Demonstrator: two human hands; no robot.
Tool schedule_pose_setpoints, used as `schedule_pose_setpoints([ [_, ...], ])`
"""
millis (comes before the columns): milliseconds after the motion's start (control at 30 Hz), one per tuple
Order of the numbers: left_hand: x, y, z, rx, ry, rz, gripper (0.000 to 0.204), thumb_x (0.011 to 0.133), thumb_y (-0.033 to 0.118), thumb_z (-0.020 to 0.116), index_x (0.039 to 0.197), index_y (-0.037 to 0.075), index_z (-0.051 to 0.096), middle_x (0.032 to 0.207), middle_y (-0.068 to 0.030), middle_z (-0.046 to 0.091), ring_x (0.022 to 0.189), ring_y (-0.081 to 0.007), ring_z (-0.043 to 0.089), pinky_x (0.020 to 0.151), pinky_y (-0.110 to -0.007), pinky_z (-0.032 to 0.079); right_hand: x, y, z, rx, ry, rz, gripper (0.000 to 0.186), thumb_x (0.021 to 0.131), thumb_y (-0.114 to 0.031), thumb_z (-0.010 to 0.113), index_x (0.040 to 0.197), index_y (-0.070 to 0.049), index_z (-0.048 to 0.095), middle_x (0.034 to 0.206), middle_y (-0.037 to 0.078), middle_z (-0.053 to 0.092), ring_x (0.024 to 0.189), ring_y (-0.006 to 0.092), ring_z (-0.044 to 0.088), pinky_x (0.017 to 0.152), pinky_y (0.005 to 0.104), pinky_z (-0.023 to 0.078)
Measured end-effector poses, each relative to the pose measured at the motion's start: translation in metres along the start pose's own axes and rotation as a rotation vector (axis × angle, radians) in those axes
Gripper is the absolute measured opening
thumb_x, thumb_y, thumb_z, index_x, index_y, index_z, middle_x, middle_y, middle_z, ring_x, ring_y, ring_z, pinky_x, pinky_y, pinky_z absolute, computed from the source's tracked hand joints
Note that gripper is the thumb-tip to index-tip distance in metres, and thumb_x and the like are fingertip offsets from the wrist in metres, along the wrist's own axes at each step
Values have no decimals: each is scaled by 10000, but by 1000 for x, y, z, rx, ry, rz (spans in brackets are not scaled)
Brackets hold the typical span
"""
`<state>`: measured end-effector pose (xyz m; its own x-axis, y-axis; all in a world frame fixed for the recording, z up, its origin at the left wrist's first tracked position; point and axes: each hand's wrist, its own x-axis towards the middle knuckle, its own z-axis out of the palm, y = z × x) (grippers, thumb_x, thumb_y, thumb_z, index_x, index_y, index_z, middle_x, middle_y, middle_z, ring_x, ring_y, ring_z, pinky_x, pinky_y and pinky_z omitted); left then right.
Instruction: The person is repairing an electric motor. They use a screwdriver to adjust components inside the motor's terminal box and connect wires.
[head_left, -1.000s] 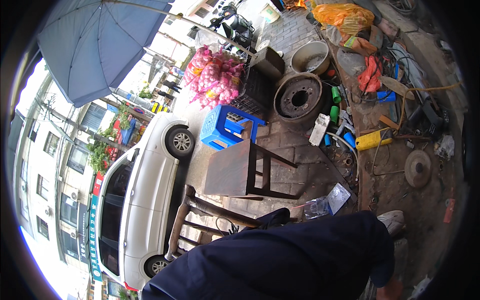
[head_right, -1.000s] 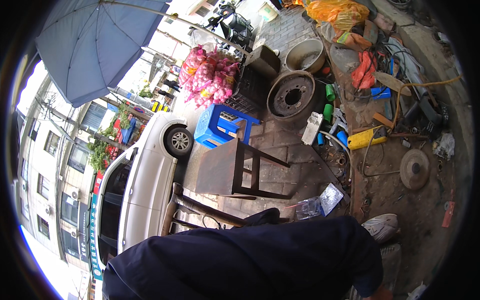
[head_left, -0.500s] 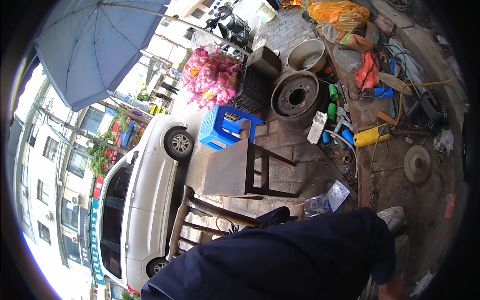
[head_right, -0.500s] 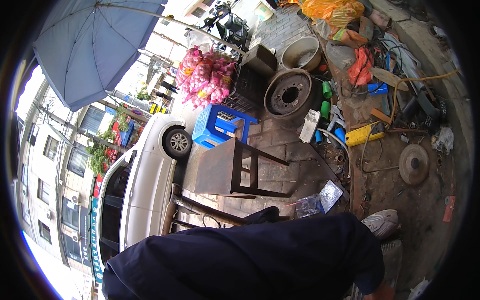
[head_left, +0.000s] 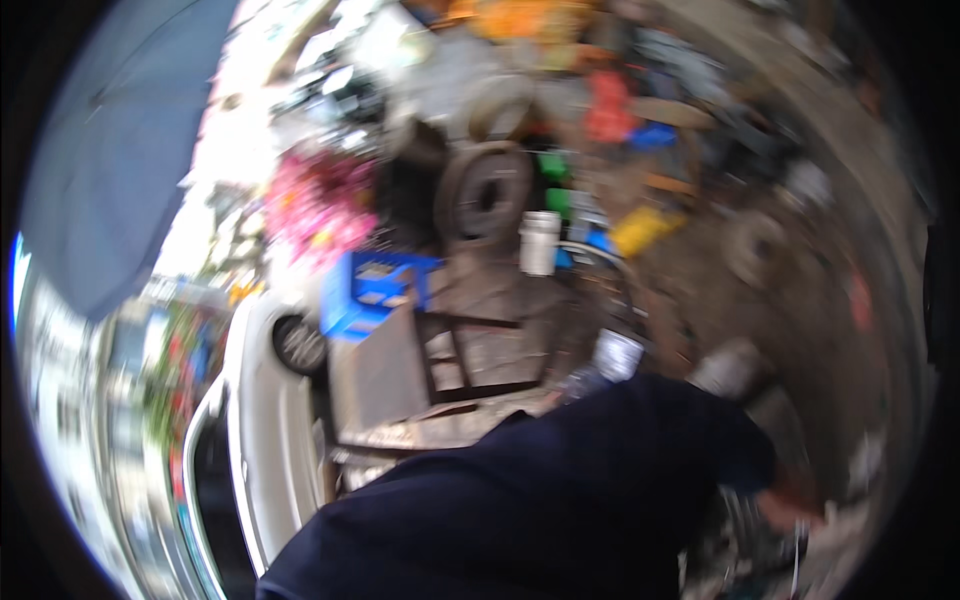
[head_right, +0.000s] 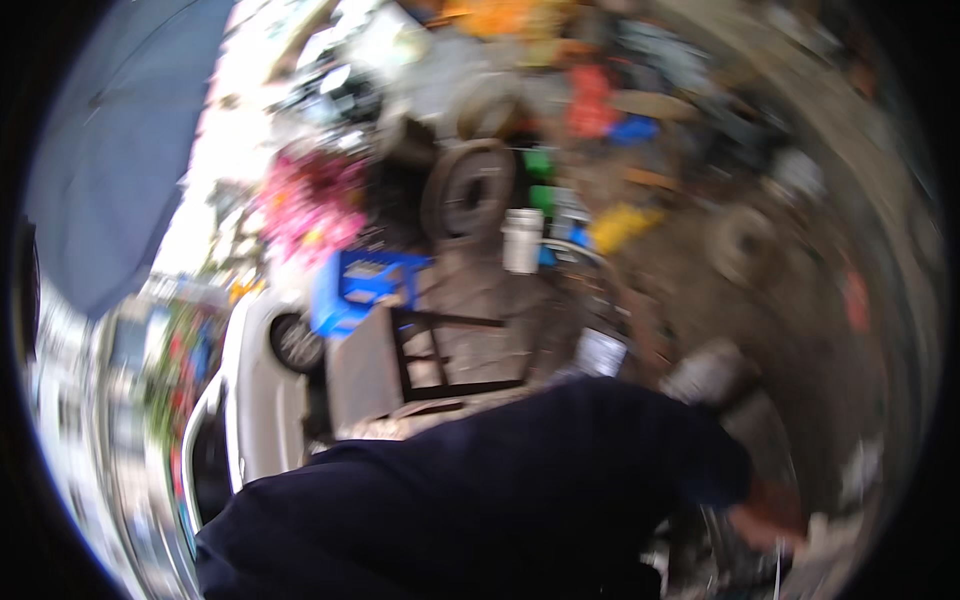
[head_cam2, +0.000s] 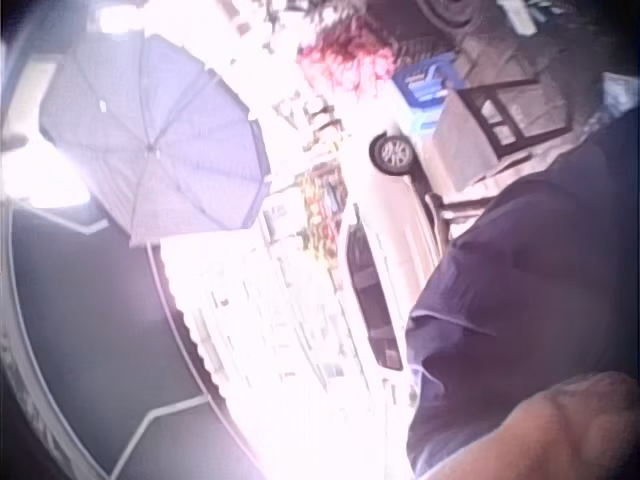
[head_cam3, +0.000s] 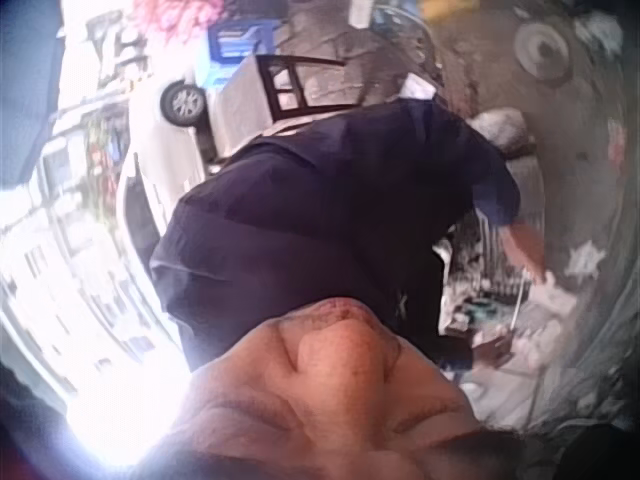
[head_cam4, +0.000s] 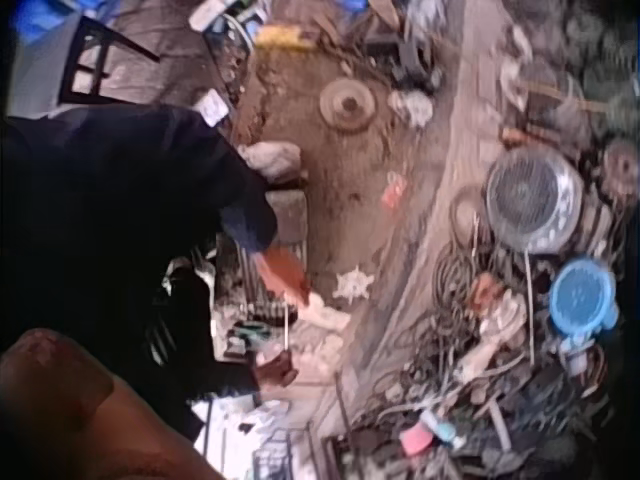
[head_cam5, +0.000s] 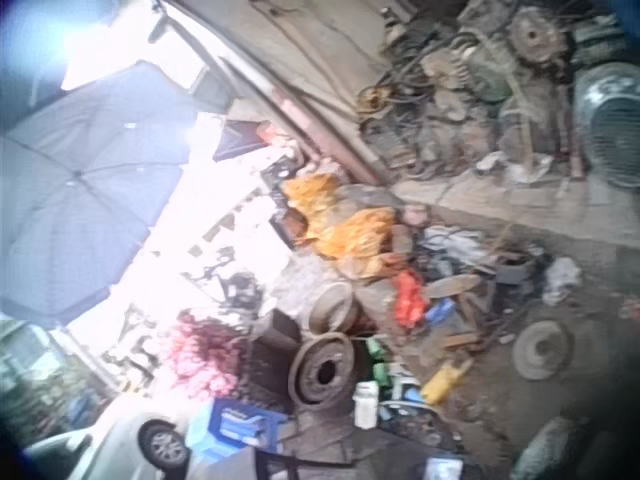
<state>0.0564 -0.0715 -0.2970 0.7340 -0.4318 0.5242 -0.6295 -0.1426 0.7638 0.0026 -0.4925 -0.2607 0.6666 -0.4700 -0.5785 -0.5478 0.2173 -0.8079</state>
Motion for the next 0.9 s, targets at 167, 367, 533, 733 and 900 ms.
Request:
schedule_pose_setpoints([
  [167, -4, 13, -31, -239, -280, -422, 417, 931, 75, 656, 1335, 51, 557, 967, -167, 683, 830, -321, 697, 711, -443, 568, -14, -52, -78, 326, 93, -259, 254, 1017, -354, 582, 1050, -112, 654, 862, 26, 674, 767, 203, 632, 752, 494, 547],
  [367, 22, 36, -25, -181, -222, -502, 347, 925, 22, 731, 1244, 47, 597, 1045, -143, 706, 924, -209, 719, 783, -357, 578, -116, -59, 22, -216, 4, -512, 292, 908, -109, 594, 1141, 27, 706, 702, -23, 571, 524, 73, 500, 472, 232, 389],
  [533, 24, 35, -33, -185, -223, -591, 321, 937, -1, 731, 1227, 29, 599, 980, -106, 723, 880, -130, 700, 778, -300, 566, -155, -15, 140, -611, -373, -730, 157, 879, -43, 762, 1035, -31, 756, 872, 74, 712, 748, 182, 684, 657, 323, 533],
  [733, 22, 33, -31, -226, -202, -634, 263, 945, -11, 724, 1171, 4, 590, 977, -82, 711, 860, -106, 665, 767, -284, 553, -155, -2, 166, -653, -389, -757, 154, 858, -55, 785, 1007, -32, 758, 883, 130, 688, 766, 291, 682, 705, 361, 544],
  [900, 22, 30, -26, -258, -167, -604, 256, 946, -25, 716, 1169, -7, 592, 965, -46, 690, 855, -89, 634, 773, -263, 538, -146, 6, 180, -629, -427, -729, 167, 860, -87, 795, 1021, -52, 770, 894, 126, 686, 785, 289, 682, 710, 382, 547],
])
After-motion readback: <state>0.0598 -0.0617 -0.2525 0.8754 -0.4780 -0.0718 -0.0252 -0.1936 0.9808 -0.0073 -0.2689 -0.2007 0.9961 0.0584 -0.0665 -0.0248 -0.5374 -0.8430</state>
